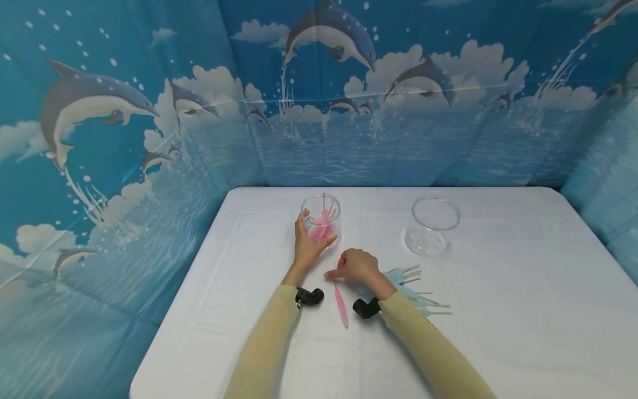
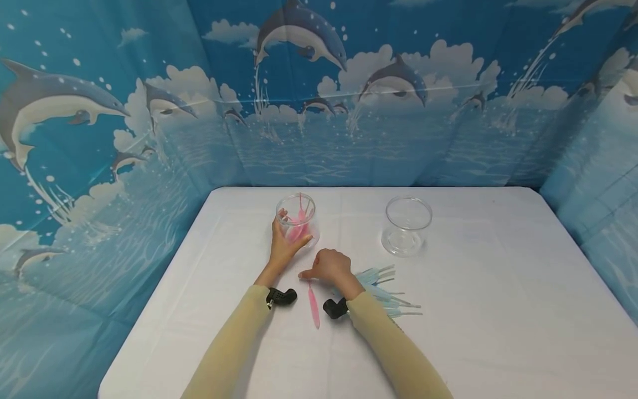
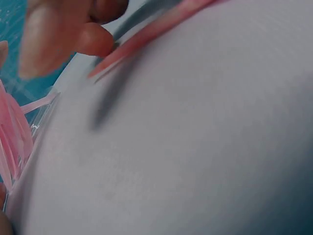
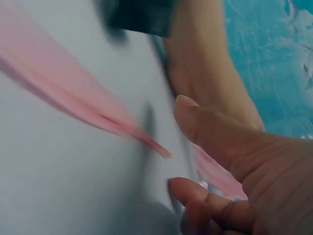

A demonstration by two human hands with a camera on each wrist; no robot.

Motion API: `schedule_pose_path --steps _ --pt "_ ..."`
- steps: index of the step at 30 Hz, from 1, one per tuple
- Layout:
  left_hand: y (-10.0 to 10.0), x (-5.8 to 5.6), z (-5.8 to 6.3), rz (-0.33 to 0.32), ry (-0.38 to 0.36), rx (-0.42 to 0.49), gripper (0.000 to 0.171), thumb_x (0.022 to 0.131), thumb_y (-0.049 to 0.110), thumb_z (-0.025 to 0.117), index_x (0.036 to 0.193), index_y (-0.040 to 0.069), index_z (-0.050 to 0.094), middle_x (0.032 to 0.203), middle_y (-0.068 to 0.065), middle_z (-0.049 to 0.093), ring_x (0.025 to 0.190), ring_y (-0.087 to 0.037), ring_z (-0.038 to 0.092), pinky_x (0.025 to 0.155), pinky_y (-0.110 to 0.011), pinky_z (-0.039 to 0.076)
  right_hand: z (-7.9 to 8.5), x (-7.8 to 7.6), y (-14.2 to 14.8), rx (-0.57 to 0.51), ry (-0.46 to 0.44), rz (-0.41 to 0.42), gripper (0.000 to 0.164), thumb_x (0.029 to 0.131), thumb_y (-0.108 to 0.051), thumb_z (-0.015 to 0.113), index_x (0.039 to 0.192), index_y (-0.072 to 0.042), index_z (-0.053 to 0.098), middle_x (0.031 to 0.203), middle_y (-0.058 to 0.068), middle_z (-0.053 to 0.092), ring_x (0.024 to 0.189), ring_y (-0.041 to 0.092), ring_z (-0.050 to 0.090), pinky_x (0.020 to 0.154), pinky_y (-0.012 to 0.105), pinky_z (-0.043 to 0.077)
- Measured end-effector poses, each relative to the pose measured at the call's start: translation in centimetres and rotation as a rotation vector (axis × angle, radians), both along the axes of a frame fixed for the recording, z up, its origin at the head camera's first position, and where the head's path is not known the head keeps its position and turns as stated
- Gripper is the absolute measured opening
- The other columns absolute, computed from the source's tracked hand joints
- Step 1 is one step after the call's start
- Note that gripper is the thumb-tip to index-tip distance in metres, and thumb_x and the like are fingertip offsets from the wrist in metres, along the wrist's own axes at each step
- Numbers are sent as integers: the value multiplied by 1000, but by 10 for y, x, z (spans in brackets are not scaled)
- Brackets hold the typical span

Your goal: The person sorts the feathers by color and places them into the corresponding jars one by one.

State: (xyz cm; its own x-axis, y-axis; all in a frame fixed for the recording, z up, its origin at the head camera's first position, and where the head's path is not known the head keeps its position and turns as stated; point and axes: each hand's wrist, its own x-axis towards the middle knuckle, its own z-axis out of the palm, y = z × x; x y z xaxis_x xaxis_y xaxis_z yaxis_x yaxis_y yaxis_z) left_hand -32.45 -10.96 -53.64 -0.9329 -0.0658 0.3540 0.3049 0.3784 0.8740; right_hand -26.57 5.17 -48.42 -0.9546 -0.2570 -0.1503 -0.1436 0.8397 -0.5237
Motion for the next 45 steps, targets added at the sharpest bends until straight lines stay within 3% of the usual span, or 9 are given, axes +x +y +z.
schedule_pose_path --steps 7,17,26,34,45 --pt "1 -3 1 8 -4 0 106 71 29 85 150 21 14 150 -2 25 134 -19 27 109 -40 23 -9 13 -7 13 90 -32 35 67 -48 81 63 -20 61 61 -7 53 57 13 50 51 33 39" --pt "-1 -3 -3 5 4 11 107 71 31 85 150 19 15 149 -4 26 135 -22 27 108 -44 23 -12 13 -5 -47 13 -95 29 70 -44 81 64 -20 66 62 -8 58 59 12 53 49 31 41" --pt "-1 -1 0 0 -3 14 106 72 31 84 150 19 14 149 -4 26 135 -23 27 108 -46 23 -12 14 -6 -39 -10 -73 29 73 -42 79 65 -18 66 63 -8 58 59 12 53 49 30 41" --pt "-1 0 0 9 -7 4 107 71 30 85 150 17 14 149 -3 26 134 -21 27 109 -43 23 -7 21 -6 -68 -50 -20 30 63 -40 86 62 -19 65 61 -8 56 57 13 51 49 30 39" --pt "-1 -1 -1 9 15 17 107 70 28 86 150 17 16 148 -6 27 134 -22 28 108 -43 23 -5 22 -6 -40 -81 14 26 70 -38 82 67 -18 67 65 -7 58 60 13 52 53 31 40"
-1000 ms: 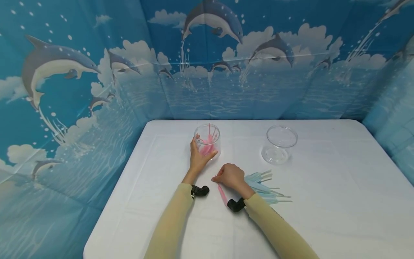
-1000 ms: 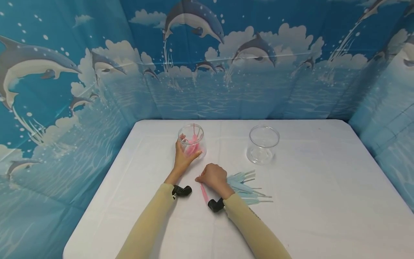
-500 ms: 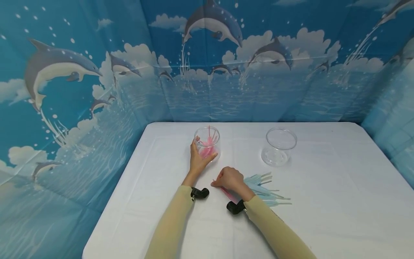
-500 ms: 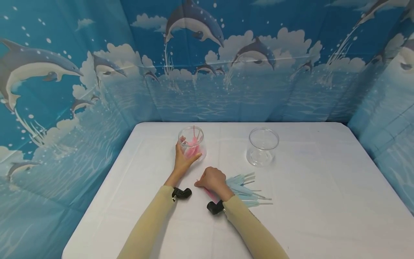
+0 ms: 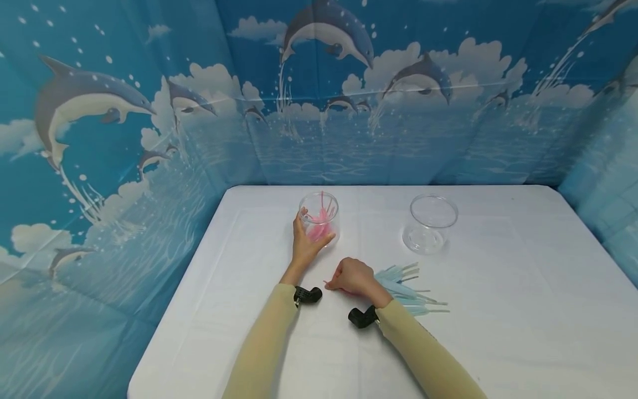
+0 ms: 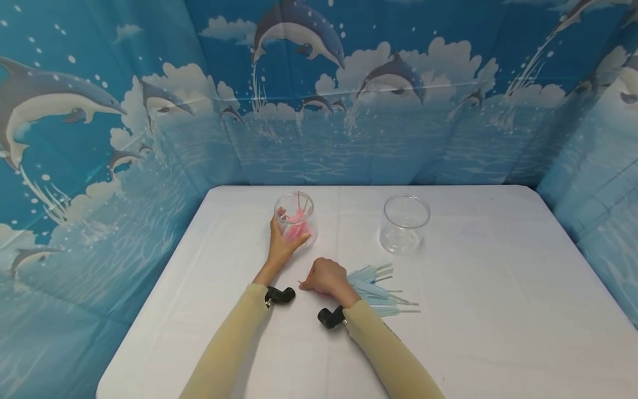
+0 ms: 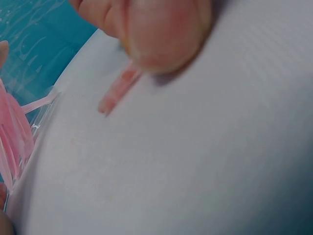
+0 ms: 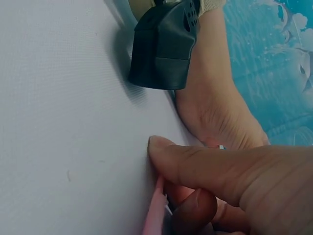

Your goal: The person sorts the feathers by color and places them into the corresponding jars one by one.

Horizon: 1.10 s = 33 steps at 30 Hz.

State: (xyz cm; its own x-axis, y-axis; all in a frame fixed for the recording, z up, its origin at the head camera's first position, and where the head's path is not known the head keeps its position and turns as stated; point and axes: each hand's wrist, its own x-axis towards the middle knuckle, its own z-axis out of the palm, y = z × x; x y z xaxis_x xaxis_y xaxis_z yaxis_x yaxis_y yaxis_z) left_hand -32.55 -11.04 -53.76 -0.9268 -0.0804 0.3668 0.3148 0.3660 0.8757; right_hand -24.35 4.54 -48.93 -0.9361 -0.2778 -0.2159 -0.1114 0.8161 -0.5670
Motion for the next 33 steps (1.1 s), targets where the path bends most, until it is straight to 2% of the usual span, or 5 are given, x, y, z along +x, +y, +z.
schedule_pose_path --steps 13,17,26,30,33 --pt "-3 3 -2 2 -26 -6 106 72 31 84 150 17 14 150 -2 25 135 -23 26 108 -46 23 -1 1 0 21 29 64 26 78 -33 74 61 -18 62 59 -7 53 56 10 49 49 27 37" --pt "-3 3 -1 4 -39 -2 106 72 33 84 150 19 14 150 -1 25 135 -23 26 109 -45 22 3 -2 3 -21 39 60 25 80 -33 72 62 -18 63 59 -7 54 54 10 48 48 27 36" --pt "-2 2 0 -3 -37 -1 105 73 30 84 151 20 13 150 0 24 134 -18 26 108 -42 24 19 -22 17 -500 72 44 24 89 -24 66 77 -4 68 58 0 51 53 11 39 52 27 32" --pt "-1 2 1 -18 -30 13 105 73 29 84 151 20 13 151 0 24 135 -20 27 108 -45 24 31 -34 22 -703 72 -56 23 92 -22 63 92 1 68 60 9 49 53 13 37 51 27 32" --pt "0 1 0 -26 -36 18 106 72 31 84 151 20 13 151 -1 23 135 -21 27 108 -46 24 44 -43 24 -854 100 -164 28 93 -25 63 99 2 67 62 7 47 49 12 35 47 26 31"
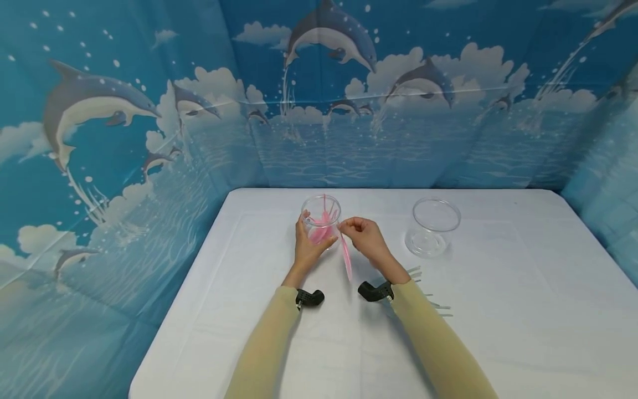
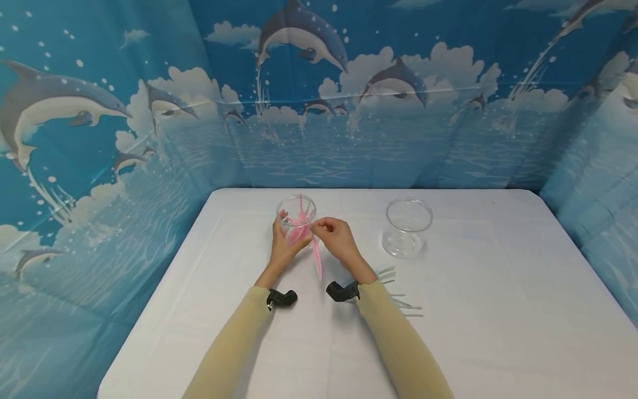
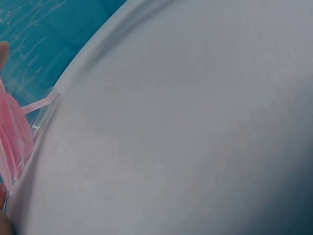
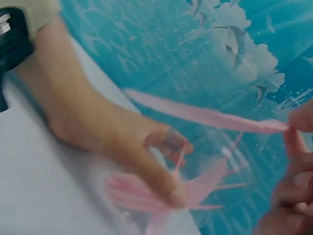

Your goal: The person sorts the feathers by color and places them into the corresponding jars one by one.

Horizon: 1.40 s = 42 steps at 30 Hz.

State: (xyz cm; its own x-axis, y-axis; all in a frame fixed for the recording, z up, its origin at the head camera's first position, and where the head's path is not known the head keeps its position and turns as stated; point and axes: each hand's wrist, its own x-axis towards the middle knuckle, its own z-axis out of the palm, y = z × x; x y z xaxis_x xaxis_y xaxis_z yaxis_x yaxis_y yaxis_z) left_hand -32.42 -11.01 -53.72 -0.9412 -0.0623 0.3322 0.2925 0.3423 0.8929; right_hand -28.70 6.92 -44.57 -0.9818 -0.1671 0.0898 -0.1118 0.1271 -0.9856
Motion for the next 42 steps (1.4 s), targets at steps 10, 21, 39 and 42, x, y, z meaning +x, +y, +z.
schedule_pose_path --steps 10,21,39,42 --pt "0 -1 0 12 19 -10 107 70 32 85 150 19 15 149 -3 27 132 -23 30 107 -46 26 32 -33 -24 -326 368 -335 27 95 -22 60 103 4 60 71 2 50 53 10 38 49 22 33" --pt "2 1 -3 19 2 -5 108 70 34 85 150 17 15 149 -3 27 132 -22 30 108 -45 24 46 -18 -56 -226 581 -401 16 94 -2 58 101 12 58 64 17 43 52 13 35 51 22 28" --pt "-1 -3 -1 32 11 -45 107 71 33 84 150 18 14 149 -2 26 133 -21 29 107 -44 26 37 -13 -50 -102 534 -359 16 88 0 65 98 12 62 64 21 42 54 21 33 52 25 26" --pt "-1 -3 -1 32 8 -47 108 70 34 85 150 18 14 149 -2 26 133 -21 28 107 -44 25 37 -11 -43 -94 536 -341 17 89 -2 64 99 12 61 65 22 42 54 23 34 52 25 26"
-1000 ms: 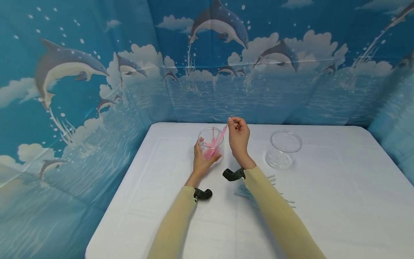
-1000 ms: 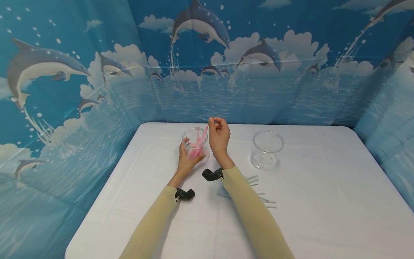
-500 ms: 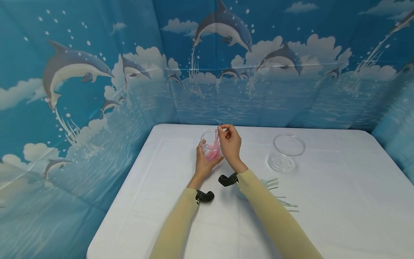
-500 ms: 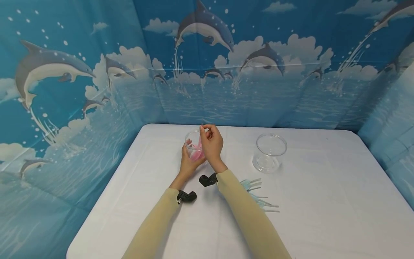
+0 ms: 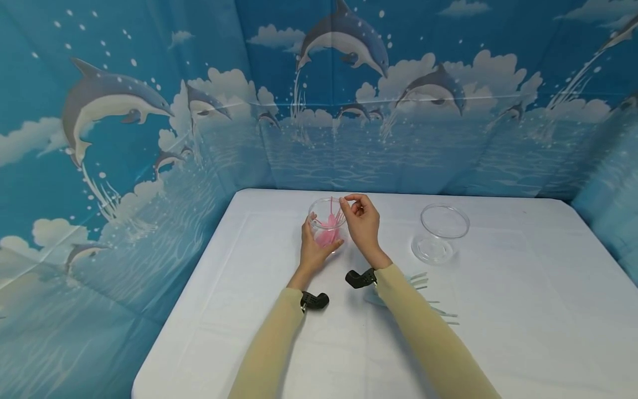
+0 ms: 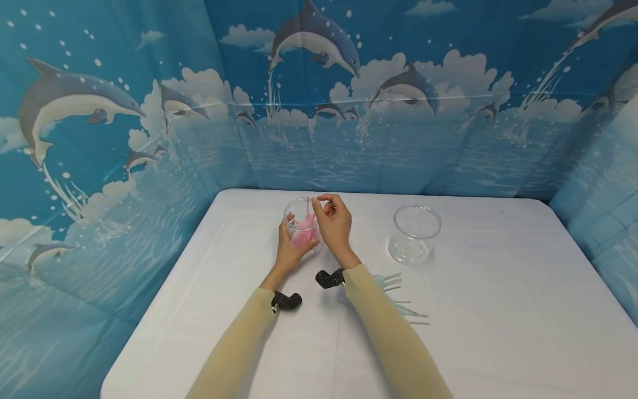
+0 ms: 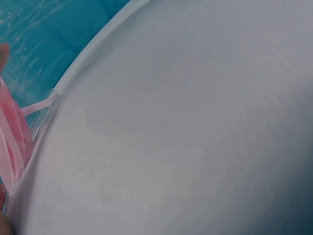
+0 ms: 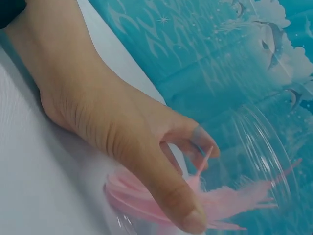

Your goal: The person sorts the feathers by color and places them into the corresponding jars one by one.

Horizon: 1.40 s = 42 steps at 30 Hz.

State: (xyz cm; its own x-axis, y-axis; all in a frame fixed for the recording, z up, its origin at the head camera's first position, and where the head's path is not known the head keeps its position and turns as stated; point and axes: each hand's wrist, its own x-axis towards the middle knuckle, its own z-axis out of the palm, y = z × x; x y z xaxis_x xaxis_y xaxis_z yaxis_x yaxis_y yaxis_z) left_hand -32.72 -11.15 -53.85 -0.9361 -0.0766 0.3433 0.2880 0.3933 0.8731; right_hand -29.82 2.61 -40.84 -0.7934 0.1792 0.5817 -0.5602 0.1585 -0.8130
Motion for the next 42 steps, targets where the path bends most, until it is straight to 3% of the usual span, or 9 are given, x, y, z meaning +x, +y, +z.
schedule_pose_path --steps 11,20,27,33,38,42 --pt "-1 -1 -1 -1 5 -3 109 70 32 86 150 18 14 149 -4 26 135 -22 28 107 -43 25 8 2 48 63 104 -29 18 87 1 66 100 12 61 66 20 44 53 21 35 52 27 29" --pt "-2 2 2 0 9 2 108 70 32 86 150 17 15 148 -6 27 134 -24 29 106 -44 27 -8 -14 123 178 157 -280 29 81 -11 76 103 4 64 76 17 50 65 17 44 62 28 34" --pt "-5 2 2 6 13 10 109 69 31 86 150 17 15 148 -4 27 134 -23 29 107 -42 26 -19 -7 178 272 165 -343 49 78 -15 78 118 2 57 103 21 49 92 25 43 79 37 29" --pt "-5 2 3 8 6 2 109 69 32 86 150 17 15 148 -4 27 133 -22 29 107 -42 26 -40 -2 211 311 35 -312 73 72 -16 83 133 0 45 128 20 41 116 30 35 96 46 26" --pt "-3 2 2 1 16 16 108 70 30 86 150 18 15 148 -4 27 133 -22 29 107 -42 26 -57 3 222 302 -153 -205 93 74 -20 82 147 -9 25 145 14 26 131 29 24 105 54 20" --pt "-1 2 2 -19 25 28 107 70 29 85 150 17 16 147 -5 27 133 -23 30 106 -44 27 -70 6 229 279 -238 -124 106 73 -18 82 151 -16 11 149 15 20 136 32 21 107 56 17"
